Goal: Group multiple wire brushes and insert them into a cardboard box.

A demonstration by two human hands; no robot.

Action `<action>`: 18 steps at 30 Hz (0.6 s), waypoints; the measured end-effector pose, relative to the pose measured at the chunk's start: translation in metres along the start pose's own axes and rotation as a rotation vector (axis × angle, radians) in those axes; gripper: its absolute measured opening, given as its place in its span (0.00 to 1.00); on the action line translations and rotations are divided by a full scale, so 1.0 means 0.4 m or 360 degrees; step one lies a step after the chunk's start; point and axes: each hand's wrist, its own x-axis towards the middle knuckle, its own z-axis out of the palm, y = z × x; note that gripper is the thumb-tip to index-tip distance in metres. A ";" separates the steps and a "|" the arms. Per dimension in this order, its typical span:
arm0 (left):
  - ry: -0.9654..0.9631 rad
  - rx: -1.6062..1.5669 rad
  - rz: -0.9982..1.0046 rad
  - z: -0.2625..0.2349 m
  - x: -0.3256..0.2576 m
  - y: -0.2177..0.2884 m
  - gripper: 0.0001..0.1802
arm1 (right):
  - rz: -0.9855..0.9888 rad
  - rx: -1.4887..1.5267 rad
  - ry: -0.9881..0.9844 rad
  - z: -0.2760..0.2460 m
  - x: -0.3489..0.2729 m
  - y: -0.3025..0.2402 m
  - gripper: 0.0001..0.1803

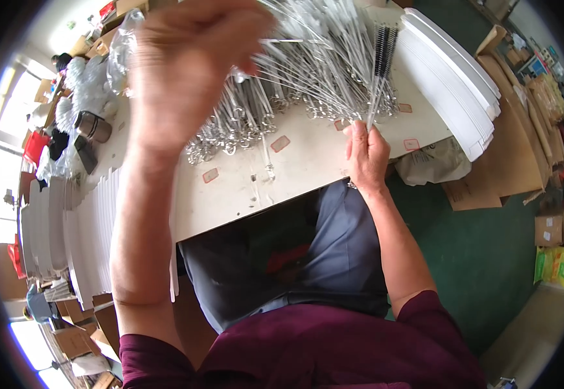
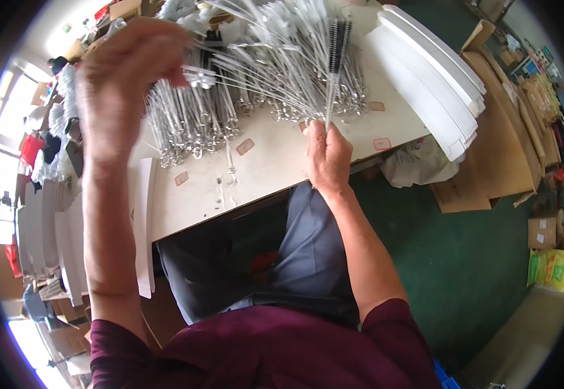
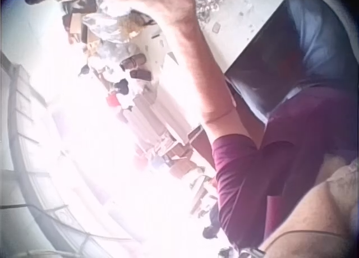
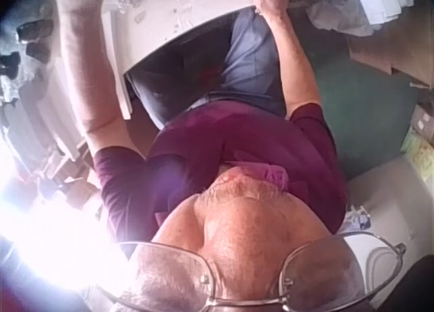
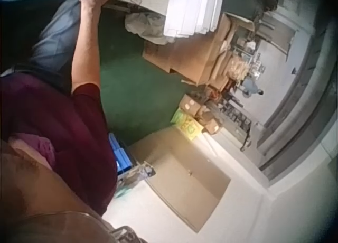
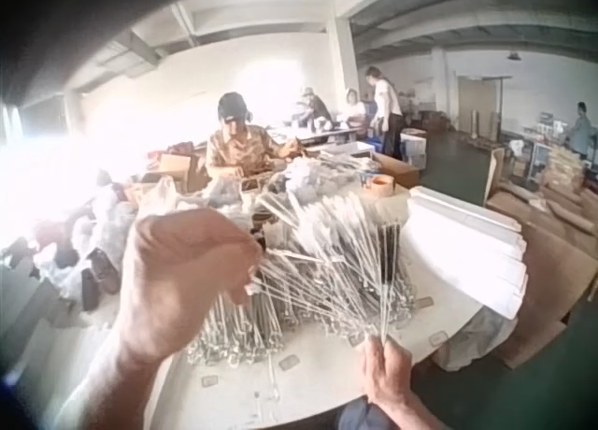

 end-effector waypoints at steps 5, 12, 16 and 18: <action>0.0173 -0.0121 -0.0015 -0.037 -0.042 0.013 0.11 | -0.0083 0.0009 -0.0005 0.008 0.008 0.002 0.22; 0.0074 -0.0165 -0.0093 -0.127 -0.063 0.044 0.13 | 0.0018 -0.0054 -0.0002 0.002 0.009 0.006 0.23; 0.0149 -0.0220 -0.0091 -0.135 -0.075 0.047 0.14 | -0.0043 -0.0056 0.0007 0.005 0.004 0.009 0.23; -0.0023 -0.0060 -0.0140 -0.118 -0.092 0.079 0.15 | 0.0019 -0.0084 -0.0022 0.002 0.003 0.000 0.23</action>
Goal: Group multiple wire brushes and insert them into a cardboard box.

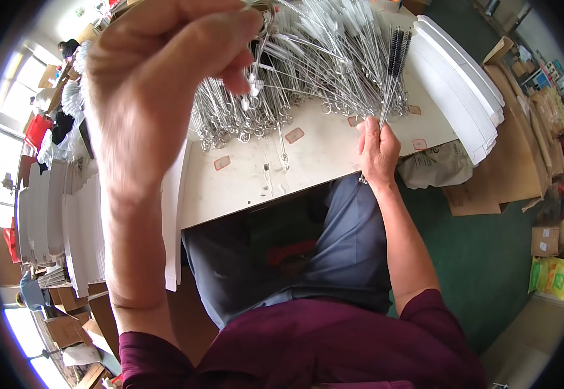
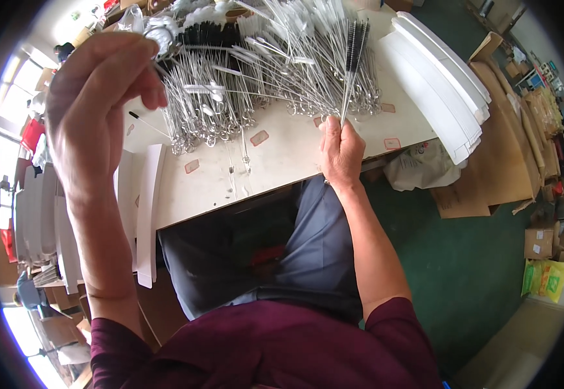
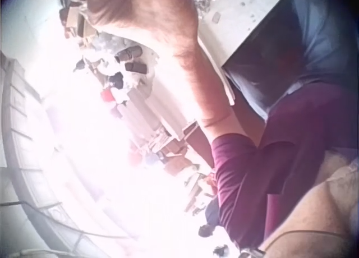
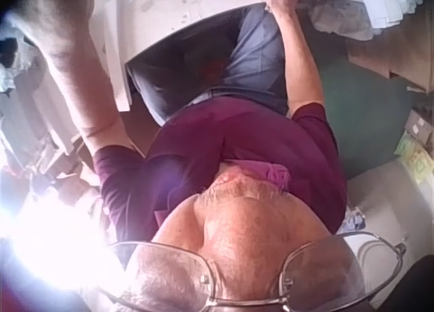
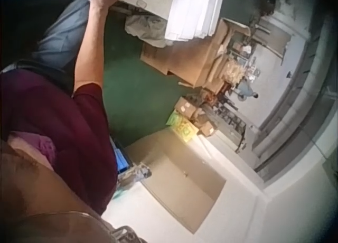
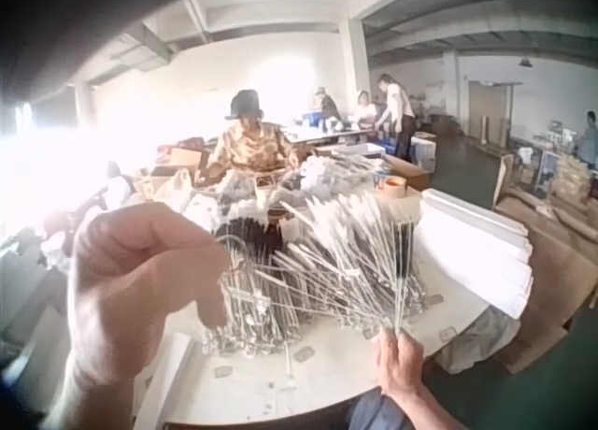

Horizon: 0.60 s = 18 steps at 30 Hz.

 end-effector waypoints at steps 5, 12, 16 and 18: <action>0.0238 -0.0183 0.0102 -0.117 -0.027 0.003 0.15 | -0.0143 0.0036 0.0008 0.010 0.006 0.007 0.23; 0.0246 -0.0133 0.0179 -0.127 -0.093 -0.007 0.16 | -0.0107 -0.0012 0.0021 0.004 0.005 0.008 0.23; 0.0220 -0.0159 0.0146 -0.131 -0.092 -0.015 0.13 | -0.0077 -0.0096 0.0034 0.000 0.005 0.007 0.24; 0.0247 -0.0063 -0.0035 -0.106 -0.123 -0.012 0.11 | -0.0083 -0.0108 0.0025 -0.002 0.009 0.009 0.24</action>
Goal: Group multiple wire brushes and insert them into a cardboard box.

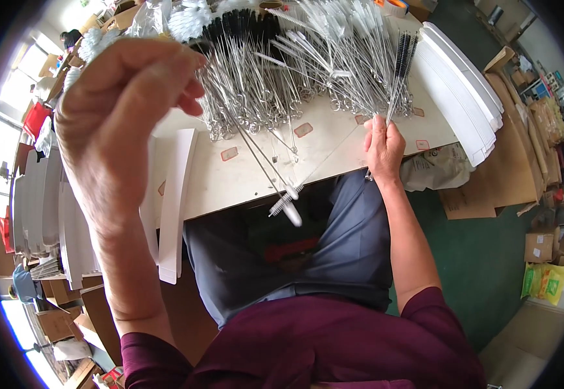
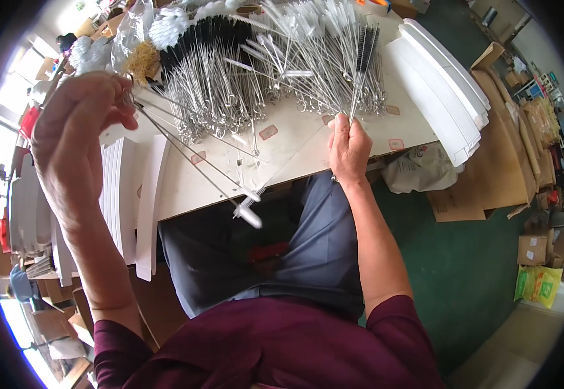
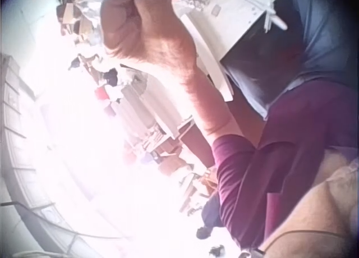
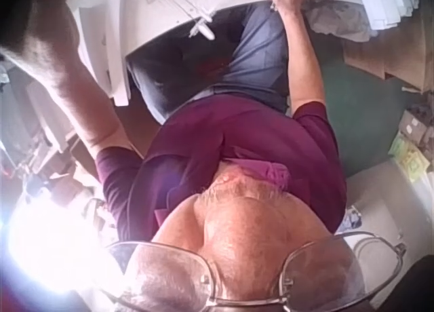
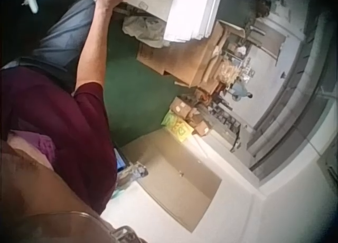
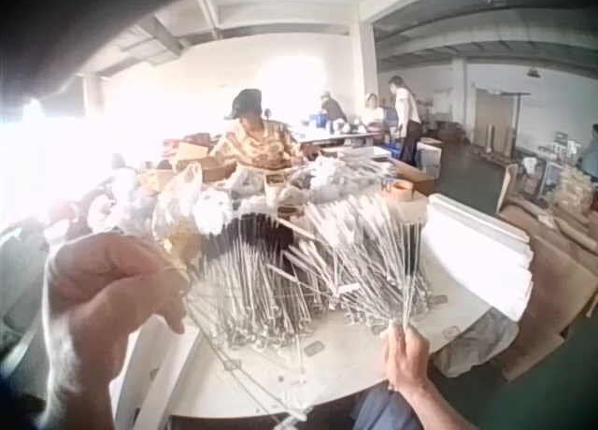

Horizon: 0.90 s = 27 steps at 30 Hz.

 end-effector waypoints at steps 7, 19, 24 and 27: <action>0.0119 -0.0043 -0.0155 -0.031 -0.045 -0.029 0.11 | -0.0013 -0.0070 -0.0008 0.004 -0.002 0.003 0.24; 0.0249 -0.0248 -0.0231 -0.070 -0.113 -0.058 0.09 | 0.0002 -0.0122 -0.0010 0.002 0.000 -0.002 0.24; 0.0147 -0.0396 -0.0350 -0.041 -0.140 -0.039 0.08 | 0.0218 0.0013 -0.0258 -0.011 -0.012 -0.029 0.24; 0.0165 -0.0382 -0.0314 -0.026 -0.151 -0.025 0.08 | 0.0237 0.0173 -0.0415 0.006 -0.055 -0.098 0.24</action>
